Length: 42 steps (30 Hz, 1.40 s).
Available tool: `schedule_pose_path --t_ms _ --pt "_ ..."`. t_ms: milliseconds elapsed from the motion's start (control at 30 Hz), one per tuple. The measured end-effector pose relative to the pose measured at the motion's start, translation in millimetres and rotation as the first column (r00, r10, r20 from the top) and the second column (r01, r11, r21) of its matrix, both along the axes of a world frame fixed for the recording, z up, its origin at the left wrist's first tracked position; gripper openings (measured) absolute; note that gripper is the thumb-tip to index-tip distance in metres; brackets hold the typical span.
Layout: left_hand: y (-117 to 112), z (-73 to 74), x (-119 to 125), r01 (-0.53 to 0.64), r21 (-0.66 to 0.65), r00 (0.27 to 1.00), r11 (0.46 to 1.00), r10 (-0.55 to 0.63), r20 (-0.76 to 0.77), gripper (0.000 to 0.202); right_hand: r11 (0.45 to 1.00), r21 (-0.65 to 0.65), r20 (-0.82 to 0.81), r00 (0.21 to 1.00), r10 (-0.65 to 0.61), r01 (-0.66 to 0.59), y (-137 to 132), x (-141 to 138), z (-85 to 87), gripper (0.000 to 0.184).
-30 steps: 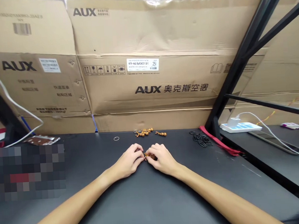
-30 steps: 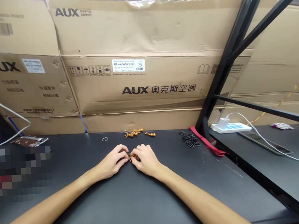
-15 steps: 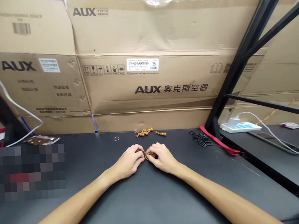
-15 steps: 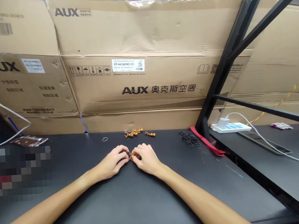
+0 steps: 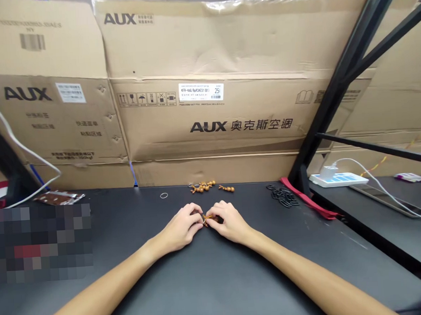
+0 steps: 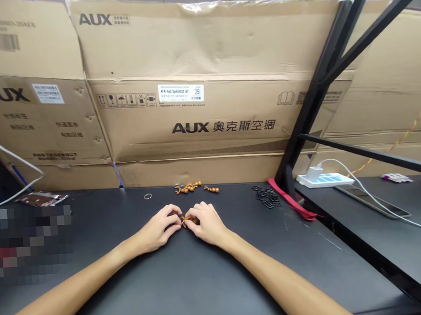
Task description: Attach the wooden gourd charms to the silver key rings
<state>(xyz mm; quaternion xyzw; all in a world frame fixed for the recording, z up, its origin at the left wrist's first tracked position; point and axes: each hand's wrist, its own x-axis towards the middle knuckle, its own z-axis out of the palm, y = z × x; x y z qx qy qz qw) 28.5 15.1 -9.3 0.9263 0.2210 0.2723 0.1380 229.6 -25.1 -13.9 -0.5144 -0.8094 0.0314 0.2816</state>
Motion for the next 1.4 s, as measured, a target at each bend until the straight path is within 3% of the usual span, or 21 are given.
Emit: schedule_pose_path --t_ms 167,333,400,500,567,767,1233,1400 --pt "1.8 1.1 -0.1 -0.036 0.008 0.999 0.999 0.037 -0.015 0.017 1.000 -0.006 0.000 1.000 -0.001 0.001 2.8 3.7 0.8 0.010" --pt "-1.1 1.4 0.9 -0.156 0.132 0.985 0.979 0.164 -0.055 0.014 0.994 0.090 -0.059 0.997 -0.051 0.056 5.7 6.7 -2.9 0.009" --pt "-3.2 2.2 1.5 -0.154 0.159 0.981 0.975 0.171 -0.097 0.014 0.992 0.104 -0.056 0.996 -0.066 0.072 4.8 6.2 -3.1 0.010" --pt "-4.5 3.5 1.7 -0.106 0.164 0.976 0.981 0.134 -0.170 0.018 0.999 0.049 0.026 1.000 0.009 -0.011 1.5 4.0 -2.5 0.022" --pt "-2.9 2.9 0.8 -0.113 0.180 0.972 0.977 0.146 -0.182 0.020 0.997 0.040 0.066 0.996 0.066 -0.069 0.3 3.5 -3.3 0.016" --pt "6.7 -5.4 -4.8 -0.223 0.142 0.940 0.964 0.251 -0.229 0.045 0.997 -0.071 0.092 0.995 0.030 -0.023 4.9 10.5 -10.6 0.048" --pt "7.8 -9.2 -5.6 -0.225 0.149 0.944 0.963 0.253 -0.211 0.046 0.996 -0.090 0.094 0.995 0.029 -0.020 8.9 13.3 -14.2 0.051" --pt "12.1 -5.9 -9.6 -0.212 0.140 0.939 0.967 0.241 -0.244 0.046 0.996 -0.059 0.117 0.992 -0.054 0.061 21.4 30.5 -16.6 0.049"
